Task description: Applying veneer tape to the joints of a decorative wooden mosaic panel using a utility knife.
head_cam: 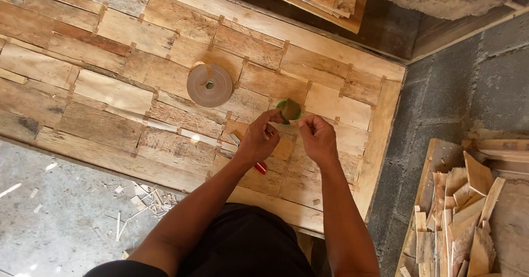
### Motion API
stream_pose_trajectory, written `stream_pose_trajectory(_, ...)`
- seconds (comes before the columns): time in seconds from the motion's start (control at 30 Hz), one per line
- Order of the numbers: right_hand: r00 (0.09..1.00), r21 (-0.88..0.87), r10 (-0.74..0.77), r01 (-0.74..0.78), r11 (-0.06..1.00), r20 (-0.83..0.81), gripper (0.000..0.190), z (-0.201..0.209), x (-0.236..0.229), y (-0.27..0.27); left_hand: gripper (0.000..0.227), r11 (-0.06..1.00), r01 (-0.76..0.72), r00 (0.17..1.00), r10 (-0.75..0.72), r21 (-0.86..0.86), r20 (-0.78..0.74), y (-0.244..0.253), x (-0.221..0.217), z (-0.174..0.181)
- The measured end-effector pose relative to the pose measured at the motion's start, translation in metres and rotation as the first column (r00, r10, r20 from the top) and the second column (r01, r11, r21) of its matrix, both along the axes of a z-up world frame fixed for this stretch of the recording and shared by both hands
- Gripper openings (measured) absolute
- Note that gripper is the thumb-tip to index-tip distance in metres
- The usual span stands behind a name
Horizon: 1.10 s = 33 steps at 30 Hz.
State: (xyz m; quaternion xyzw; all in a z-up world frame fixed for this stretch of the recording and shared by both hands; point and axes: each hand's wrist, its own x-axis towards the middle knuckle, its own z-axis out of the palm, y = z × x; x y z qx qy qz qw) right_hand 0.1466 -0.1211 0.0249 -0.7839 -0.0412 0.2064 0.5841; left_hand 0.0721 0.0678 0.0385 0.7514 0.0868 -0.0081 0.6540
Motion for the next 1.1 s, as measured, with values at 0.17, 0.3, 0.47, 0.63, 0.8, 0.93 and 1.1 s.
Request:
stream_pose_trajectory(0.17,0.982,0.153,-0.091,0.117,0.981,-0.164,0.009,0.008,0.002,0.014,0.033,0.903,-0.124,0.989,0.079,-0.411,-0.126,-0.008,0.010,-0.041)
stream_pose_trajectory(0.3,0.962,0.268,-0.087,0.158,0.950,-0.260,0.010,0.018,-0.003,0.023,0.024,0.677,-0.211,0.969,0.049,-0.705,-0.242,-0.005,0.013,-0.034)
stream_pose_trajectory(0.47,0.974,0.225,-0.101,0.146,0.963,-0.201,0.011,0.048,-0.011,0.037,0.016,0.551,-0.228,0.969,0.045,-0.803,-0.245,-0.006,0.016,-0.046)
stream_pose_trajectory(0.63,0.995,0.215,-0.090,0.095,0.972,-0.034,0.011,0.056,-0.019,0.041,0.014,0.389,-0.216,0.974,0.025,-0.896,-0.224,0.000,0.014,-0.025)
stream_pose_trajectory(0.8,0.965,0.204,-0.086,0.035,0.978,0.247,0.009,0.081,-0.027,0.051,0.018,0.247,-0.214,0.977,0.033,-0.945,-0.213,0.005,0.008,-0.015)
stream_pose_trajectory(0.93,0.805,-0.019,0.027,-0.019,1.000,0.593,0.005,0.121,-0.033,0.063,0.019,0.189,-0.195,0.980,0.064,-0.963,-0.186,0.015,0.002,0.015)
stream_pose_trajectory(1.1,0.222,-0.429,0.416,0.009,0.903,0.882,0.025,0.146,-0.038,0.067,0.023,0.168,-0.135,0.988,0.101,-0.976,-0.119,0.025,-0.009,0.034)
